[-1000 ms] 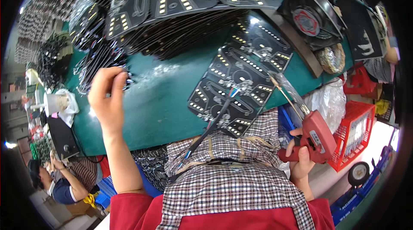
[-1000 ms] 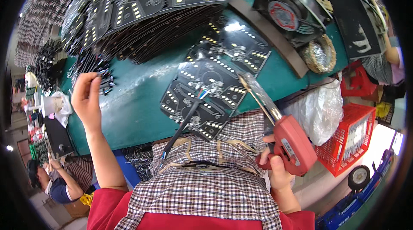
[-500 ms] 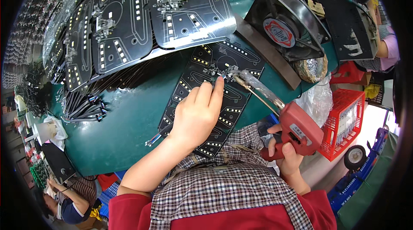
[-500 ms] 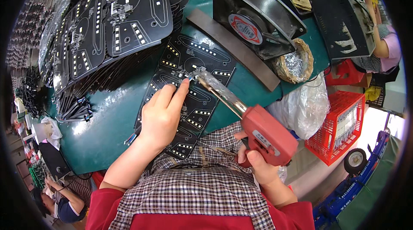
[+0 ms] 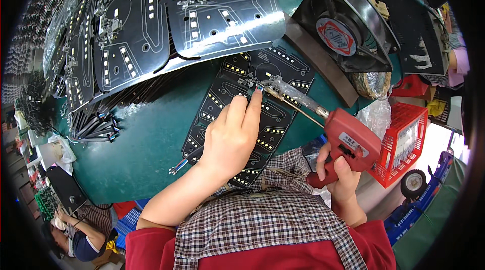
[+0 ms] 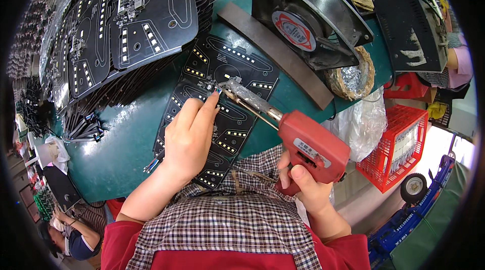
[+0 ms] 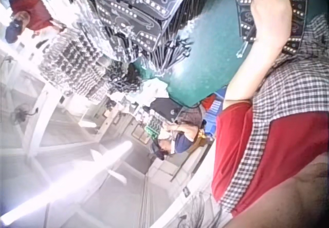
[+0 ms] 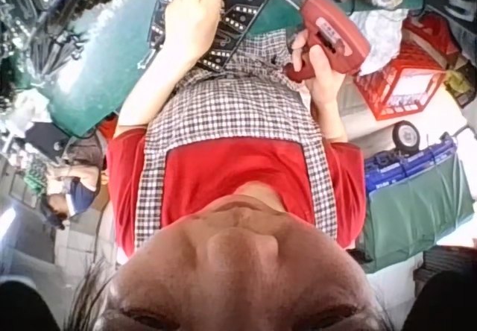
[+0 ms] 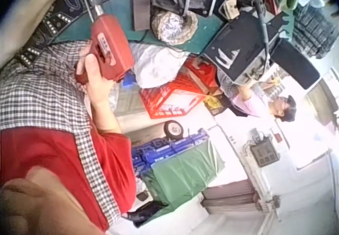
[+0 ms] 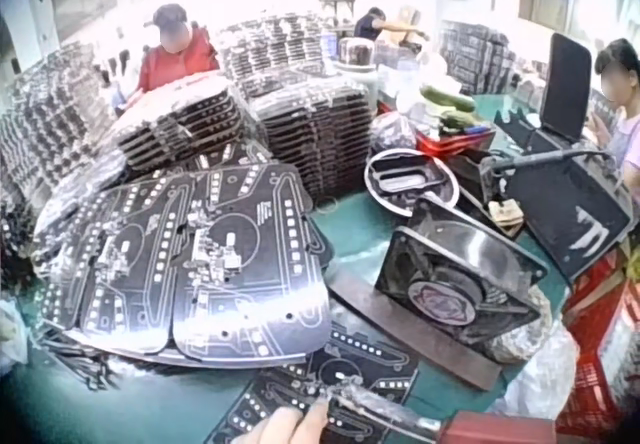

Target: The person solders wires onto circuit boards using a soldering gun and places the assembled boards into a crate.

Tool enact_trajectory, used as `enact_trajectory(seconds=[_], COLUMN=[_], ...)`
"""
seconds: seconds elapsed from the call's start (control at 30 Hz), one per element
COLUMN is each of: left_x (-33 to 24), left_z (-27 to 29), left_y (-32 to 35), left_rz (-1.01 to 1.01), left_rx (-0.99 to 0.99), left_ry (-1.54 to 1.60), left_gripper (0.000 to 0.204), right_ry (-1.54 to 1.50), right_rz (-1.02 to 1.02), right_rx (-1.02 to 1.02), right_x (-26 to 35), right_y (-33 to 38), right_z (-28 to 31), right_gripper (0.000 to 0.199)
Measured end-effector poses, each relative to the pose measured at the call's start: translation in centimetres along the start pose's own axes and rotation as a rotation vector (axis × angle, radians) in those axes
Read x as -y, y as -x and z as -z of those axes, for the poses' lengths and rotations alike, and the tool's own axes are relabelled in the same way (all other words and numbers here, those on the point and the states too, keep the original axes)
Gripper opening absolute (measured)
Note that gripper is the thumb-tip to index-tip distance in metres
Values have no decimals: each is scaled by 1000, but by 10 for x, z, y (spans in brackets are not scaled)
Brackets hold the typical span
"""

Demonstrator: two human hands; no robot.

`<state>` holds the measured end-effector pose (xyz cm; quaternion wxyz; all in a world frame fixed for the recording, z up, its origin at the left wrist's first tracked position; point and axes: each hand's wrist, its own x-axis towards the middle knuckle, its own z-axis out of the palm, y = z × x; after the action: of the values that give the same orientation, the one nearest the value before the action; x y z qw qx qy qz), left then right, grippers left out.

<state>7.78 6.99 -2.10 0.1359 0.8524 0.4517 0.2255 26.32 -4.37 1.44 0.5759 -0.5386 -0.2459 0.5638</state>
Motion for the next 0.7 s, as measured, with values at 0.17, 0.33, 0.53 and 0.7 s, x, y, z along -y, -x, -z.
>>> enact_trajectory(seconds=[0.17, 0.33, 0.53, 0.7], left_x=[1, 3, 3, 4], left_z=[0, 0, 0, -1], left_y=[0, 0, -2, -1], left_rz=[7, 21, 38, 37], left_rx=[-16, -25, -26, -36], left_ry=[38, 90, 126, 141], left_gripper=[30, 29, 29, 29], right_ry=[30, 76, 373, 143], right_rz=[-17, -22, -113, -11], right_rx=[-4, 41, 29, 111], right_x=[2, 2, 1, 4], right_y=[-3, 0, 8, 5], right_z=[-4, 1, 8, 4], right_gripper=[48, 45, 57, 51])
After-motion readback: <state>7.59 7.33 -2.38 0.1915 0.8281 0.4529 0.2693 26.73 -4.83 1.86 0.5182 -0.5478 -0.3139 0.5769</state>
